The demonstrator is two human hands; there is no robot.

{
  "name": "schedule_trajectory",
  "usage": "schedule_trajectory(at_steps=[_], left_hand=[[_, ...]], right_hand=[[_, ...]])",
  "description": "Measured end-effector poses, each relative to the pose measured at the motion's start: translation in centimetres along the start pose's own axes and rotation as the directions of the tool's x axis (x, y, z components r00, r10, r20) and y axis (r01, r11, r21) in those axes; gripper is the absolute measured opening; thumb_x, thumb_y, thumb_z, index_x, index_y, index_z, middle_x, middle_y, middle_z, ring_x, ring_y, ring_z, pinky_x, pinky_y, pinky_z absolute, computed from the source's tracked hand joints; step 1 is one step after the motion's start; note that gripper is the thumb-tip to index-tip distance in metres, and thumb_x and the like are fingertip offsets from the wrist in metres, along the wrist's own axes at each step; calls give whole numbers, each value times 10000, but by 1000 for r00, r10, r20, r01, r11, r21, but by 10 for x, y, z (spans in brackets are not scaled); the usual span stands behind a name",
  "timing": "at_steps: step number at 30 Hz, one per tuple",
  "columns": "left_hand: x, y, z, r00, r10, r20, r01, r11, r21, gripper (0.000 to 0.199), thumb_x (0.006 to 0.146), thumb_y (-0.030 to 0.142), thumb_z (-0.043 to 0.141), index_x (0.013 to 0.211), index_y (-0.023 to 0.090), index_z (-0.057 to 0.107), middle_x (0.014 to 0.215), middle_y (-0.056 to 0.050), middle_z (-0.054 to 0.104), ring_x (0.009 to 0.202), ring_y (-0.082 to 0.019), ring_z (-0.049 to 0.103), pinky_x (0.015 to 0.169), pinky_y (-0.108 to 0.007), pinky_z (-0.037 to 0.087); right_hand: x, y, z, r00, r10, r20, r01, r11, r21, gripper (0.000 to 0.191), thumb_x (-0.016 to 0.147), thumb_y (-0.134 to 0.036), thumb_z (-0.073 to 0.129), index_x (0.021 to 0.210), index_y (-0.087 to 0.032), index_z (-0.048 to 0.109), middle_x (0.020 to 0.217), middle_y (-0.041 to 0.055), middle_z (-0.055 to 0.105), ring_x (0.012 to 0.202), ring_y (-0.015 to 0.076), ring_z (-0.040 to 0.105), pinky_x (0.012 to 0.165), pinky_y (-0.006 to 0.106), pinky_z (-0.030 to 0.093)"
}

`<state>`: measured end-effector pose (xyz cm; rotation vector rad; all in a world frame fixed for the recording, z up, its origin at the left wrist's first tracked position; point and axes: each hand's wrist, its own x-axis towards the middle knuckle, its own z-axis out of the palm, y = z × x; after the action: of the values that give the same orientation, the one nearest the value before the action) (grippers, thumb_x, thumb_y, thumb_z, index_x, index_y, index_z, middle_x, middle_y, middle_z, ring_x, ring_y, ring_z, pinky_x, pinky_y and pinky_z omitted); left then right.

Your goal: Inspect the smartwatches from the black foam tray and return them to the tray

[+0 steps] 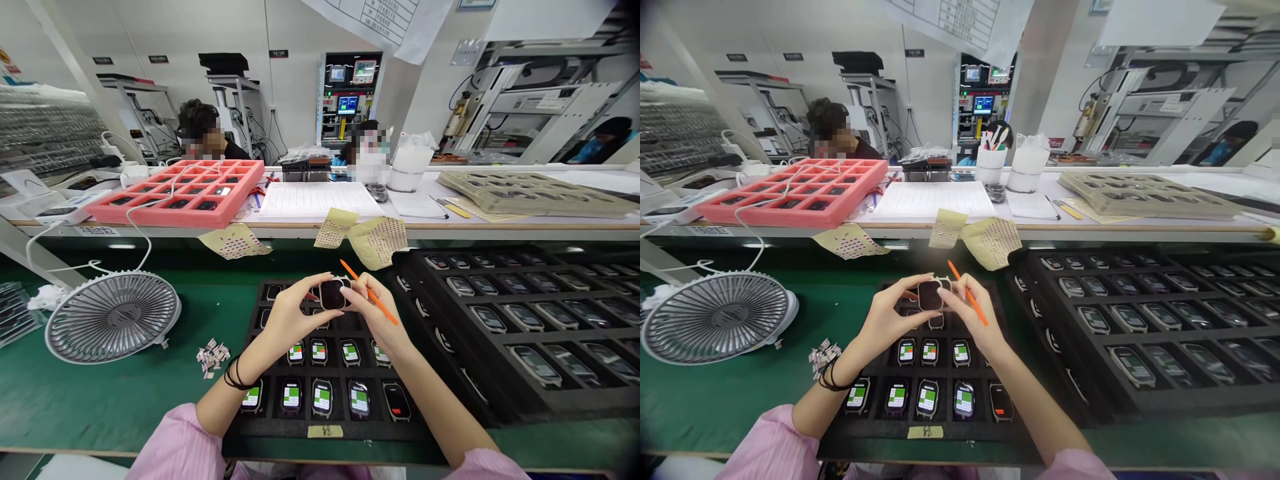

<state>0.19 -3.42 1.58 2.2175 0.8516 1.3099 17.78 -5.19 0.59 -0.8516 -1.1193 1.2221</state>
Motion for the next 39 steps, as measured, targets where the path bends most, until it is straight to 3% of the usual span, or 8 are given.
schedule_trajectory(at_steps=[5, 14, 18, 22, 25, 29, 35, 39], left_hand=[[2, -1, -5, 994, -97, -42, 94, 994, -57, 456, 772, 239, 757, 1188, 202, 573, 1046, -46, 728, 868, -160, 703, 701, -246, 616], [2, -8, -1, 990, -129, -51, 124, 988, -95, 402, 789, 219, 703, 1156, 201, 539, 1087, -64, 668, 913, -161, 666, 689, -247, 600], [0, -21, 13, 972, -193, 133, 209, 971, -116, 357, 778, 164, 666, 1100, 191, 515, 1063, -60, 646, 909, -165, 657, 669, -243, 577], [4, -39, 46, 881, -268, 391, 248, 964, 101, 370, 743, 158, 695, 1070, 186, 524, 903, -20, 665, 787, -175, 658, 688, -288, 551], [6, -52, 74, 842, -283, 460, 159, 944, 289, 366, 727, 188, 729, 1044, 169, 548, 988, -56, 660, 907, -226, 650, 795, -346, 536], [4, -63, 93, 827, -281, 487, 98, 925, 368, 366, 675, 210, 799, 974, 140, 599, 1128, -125, 602, 1092, -314, 573, 903, -430, 491], [-3, -61, 63, 838, -310, 450, 67, 876, 478, 350, 814, 403, 697, 1006, 120, 618, 1122, -144, 599, 1088, -316, 568, 899, -431, 471], [-18, -50, 29, 804, -402, 438, 14, 749, 663, 354, 958, 381, 465, 799, 128, 654, 903, -129, 662, 902, -282, 641, 834, -412, 471]], right_hand=[[2, -4, -8, 989, -82, -127, 75, 995, -62, 495, 723, -430, 782, 655, -235, 332, 637, -60, 383, 607, 123, 501, 621, 287, 516], [0, -4, -10, 974, -202, -106, 156, 929, -337, 471, 810, -517, 658, 675, -246, 296, 635, -37, 432, 600, 145, 509, 606, 296, 479], [0, 6, -39, 949, -304, -86, 194, 775, -602, 427, 850, -474, 606, 666, -239, 301, 600, -57, 379, 539, 112, 388, 560, 255, 361], [-2, 32, -82, 956, -272, -106, 68, 560, -826, 381, 840, -493, 546, 648, -242, 333, 549, -67, 349, 486, 110, 335, 540, 262, 315], [-5, 56, -103, 961, -235, -143, 7, 542, -840, 407, 805, -547, 533, 619, -247, 330, 542, -56, 377, 490, 118, 365, 539, 266, 323], [-8, 74, -112, 971, -181, -153, -32, 539, -842, 440, 764, -576, 562, 584, -253, 323, 490, -65, 364, 455, 118, 363, 501, 260, 323], [-18, 56, -95, 971, -197, -138, -8, 547, -837, 350, 837, -475, 528, 673, -257, 309, 659, 10, 571, 602, 169, 536, 646, 303, 429], [-32, 51, -55, 995, -21, 96, 89, 621, -779, 278, 891, -409, 499, 722, -251, 345, 690, -3, 583, 610, 160, 549, 621, 282, 433]])
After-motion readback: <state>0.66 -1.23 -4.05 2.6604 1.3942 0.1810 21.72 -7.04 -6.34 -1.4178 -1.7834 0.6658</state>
